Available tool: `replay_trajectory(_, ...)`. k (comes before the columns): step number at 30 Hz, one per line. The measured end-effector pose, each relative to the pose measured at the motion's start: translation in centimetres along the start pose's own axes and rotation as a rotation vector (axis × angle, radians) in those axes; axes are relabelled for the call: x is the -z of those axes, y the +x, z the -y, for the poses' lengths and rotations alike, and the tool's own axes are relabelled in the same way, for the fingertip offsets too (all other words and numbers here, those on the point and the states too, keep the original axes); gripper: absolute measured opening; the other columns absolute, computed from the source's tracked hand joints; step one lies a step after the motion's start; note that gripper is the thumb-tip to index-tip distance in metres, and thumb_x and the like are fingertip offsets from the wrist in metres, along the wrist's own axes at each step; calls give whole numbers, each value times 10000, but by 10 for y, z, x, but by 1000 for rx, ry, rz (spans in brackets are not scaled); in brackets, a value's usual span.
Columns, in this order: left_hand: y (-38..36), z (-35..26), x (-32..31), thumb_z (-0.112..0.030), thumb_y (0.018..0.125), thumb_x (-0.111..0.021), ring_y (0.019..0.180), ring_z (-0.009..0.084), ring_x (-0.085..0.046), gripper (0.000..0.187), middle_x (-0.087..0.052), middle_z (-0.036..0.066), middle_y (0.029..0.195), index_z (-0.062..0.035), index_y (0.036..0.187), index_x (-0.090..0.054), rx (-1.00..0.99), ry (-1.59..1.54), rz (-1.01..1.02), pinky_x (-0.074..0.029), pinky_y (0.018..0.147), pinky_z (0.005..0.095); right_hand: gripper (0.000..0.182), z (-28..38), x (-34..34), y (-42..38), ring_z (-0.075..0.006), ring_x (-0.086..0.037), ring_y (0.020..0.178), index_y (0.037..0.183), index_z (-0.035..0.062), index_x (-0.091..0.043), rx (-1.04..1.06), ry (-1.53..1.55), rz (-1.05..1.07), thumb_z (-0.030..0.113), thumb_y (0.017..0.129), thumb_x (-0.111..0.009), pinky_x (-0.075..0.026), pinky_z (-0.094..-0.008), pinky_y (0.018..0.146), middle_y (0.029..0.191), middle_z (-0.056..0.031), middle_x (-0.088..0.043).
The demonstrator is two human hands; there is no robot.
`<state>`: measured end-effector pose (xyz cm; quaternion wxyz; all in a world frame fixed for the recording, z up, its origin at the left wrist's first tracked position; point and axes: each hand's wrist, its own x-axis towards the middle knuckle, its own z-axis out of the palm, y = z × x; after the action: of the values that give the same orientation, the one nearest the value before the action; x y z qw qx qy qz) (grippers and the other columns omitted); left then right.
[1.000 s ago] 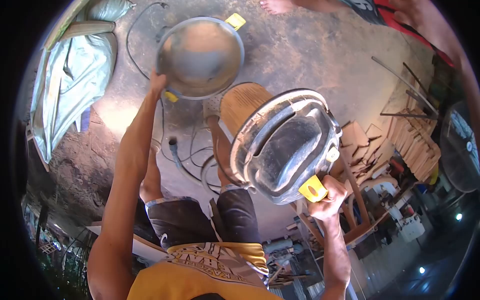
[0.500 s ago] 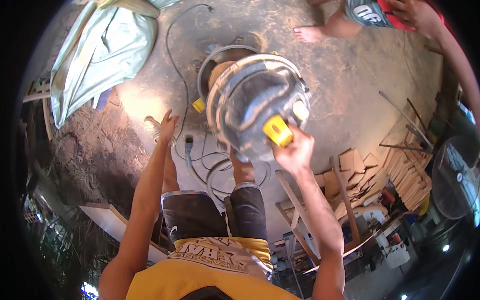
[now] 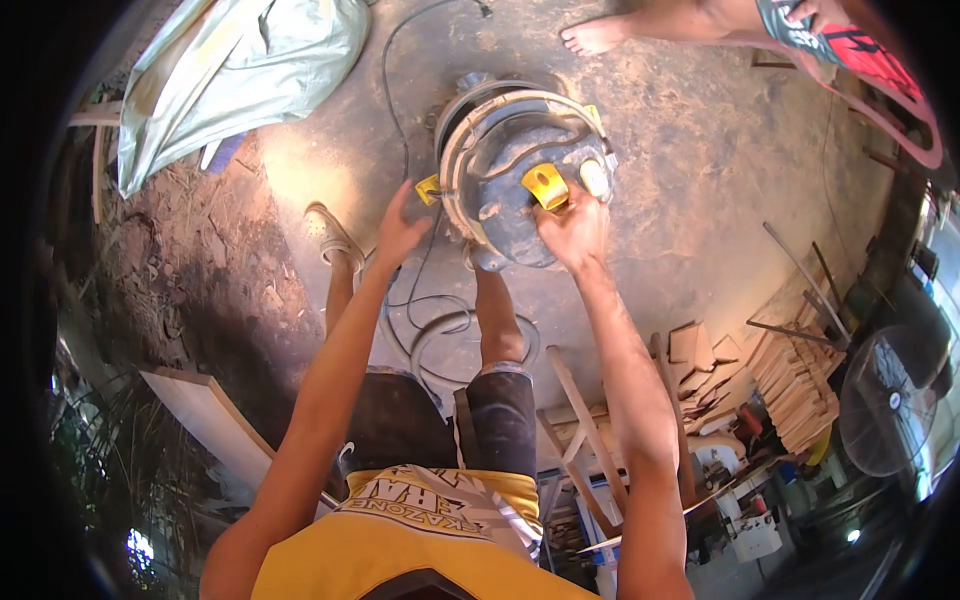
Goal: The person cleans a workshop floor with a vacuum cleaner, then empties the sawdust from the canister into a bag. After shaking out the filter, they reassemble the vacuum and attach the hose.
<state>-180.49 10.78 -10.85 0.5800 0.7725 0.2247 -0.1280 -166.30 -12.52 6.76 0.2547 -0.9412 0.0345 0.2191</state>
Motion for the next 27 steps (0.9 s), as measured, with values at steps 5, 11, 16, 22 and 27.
replay_trajectory(5,19,-25,-33,-200,756,-676,1212,396,-498,569,-539,247,1285,-2,1269,-530,-46,348,231,-441,984,426,335,6,-3,24,-357,-664,852,1040,123,-685,58,-196,211,177,712,-724,-524,-448,759,890,-174,-690)
replay_trajectory(11,-34,-3,-81,-287,800,-661,1033,410,-588,427,-649,235,1049,13,1101,-625,50,328,370,-472,898,445,319,21,-15,50,-325,-664,908,1060,166,-685,319,-501,389,93,758,-612,-526,-441,794,933,-147,-696)
replay_trajectory(16,-41,11,-110,-289,811,-673,1100,413,-565,453,-637,248,1096,12,1143,-605,295,126,443,-448,946,439,226,8,-39,72,-326,-667,891,975,110,-667,395,-633,566,80,770,-578,-528,-431,798,923,-144,-689)
replay_trajectory(22,-59,54,-131,-343,801,-677,1177,402,-539,591,-571,316,1195,85,1188,-552,215,37,408,-426,981,410,217,-4,-46,60,-292,-654,969,997,124,-665,423,-692,549,81,801,-581,-501,-403,874,976,-122,-684)
replay_trajectory(27,-25,22,-82,-414,790,-683,1221,402,-512,751,-525,317,1287,116,1285,-485,634,36,443,-413,993,410,240,-17,-49,69,-280,-647,986,1039,149,-662,621,-821,548,94,826,-566,-482,-384,902,1005,-100,-678)
